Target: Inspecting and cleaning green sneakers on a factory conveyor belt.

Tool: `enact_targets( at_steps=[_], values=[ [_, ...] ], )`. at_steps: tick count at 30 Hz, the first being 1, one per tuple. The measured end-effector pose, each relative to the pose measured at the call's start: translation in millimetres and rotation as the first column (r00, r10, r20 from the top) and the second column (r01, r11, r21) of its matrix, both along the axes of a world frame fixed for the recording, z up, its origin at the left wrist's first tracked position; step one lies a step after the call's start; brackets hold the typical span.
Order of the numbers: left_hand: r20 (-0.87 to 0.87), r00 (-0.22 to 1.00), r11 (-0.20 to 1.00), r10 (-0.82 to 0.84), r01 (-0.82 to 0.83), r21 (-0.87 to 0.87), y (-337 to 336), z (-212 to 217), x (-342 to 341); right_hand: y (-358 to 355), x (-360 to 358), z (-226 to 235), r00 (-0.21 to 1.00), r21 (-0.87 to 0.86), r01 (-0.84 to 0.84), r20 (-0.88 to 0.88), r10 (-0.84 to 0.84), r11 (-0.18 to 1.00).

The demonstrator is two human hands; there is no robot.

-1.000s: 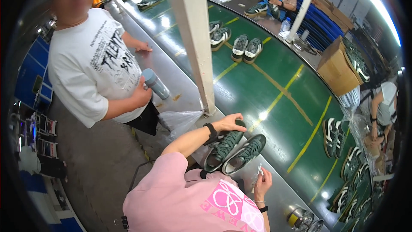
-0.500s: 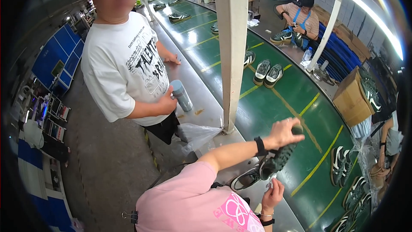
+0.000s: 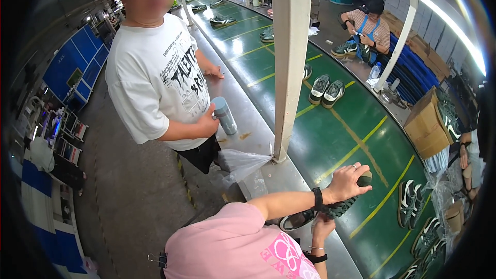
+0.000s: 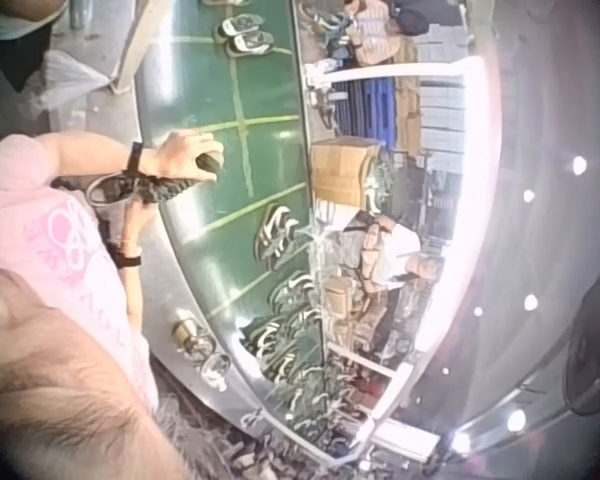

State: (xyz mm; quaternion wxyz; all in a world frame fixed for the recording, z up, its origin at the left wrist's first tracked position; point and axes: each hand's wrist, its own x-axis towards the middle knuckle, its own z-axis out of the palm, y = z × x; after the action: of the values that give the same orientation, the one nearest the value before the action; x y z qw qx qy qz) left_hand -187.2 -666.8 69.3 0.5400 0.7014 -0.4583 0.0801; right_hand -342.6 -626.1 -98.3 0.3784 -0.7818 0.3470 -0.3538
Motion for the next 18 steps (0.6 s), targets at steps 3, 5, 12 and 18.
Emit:
enact_targets(
  at_steps=[3, 5, 12, 18],
  values=[
    [-0.004, 1.000, 1.000, 0.018, -0.018, -0.007, 2, 2, 2, 0, 0, 5, 0.935, 0.697, 0.087, 0.190, -0.300, 0.712],
    [-0.003, 1.000, 1.000, 0.013, -0.013, 0.001, 4, 2, 3, 6, -2, 6, 0.977, 0.524, 0.052, 0.149, -0.152, 0.850],
    [0.019, 1.000, 1.000, 0.024, -0.024, -0.008, 4, -2, -2, -1, -10, 33, 0.883, -0.264, -0.216, -0.463, 0.072, 0.940],
    [0.039, 0.997, 0.997, -0.071, 0.070, 0.028, 2, -4, -15, -4, -8, 6, 0.854, -0.280, -0.199, -0.520, 0.026, 0.939]
  ],
)
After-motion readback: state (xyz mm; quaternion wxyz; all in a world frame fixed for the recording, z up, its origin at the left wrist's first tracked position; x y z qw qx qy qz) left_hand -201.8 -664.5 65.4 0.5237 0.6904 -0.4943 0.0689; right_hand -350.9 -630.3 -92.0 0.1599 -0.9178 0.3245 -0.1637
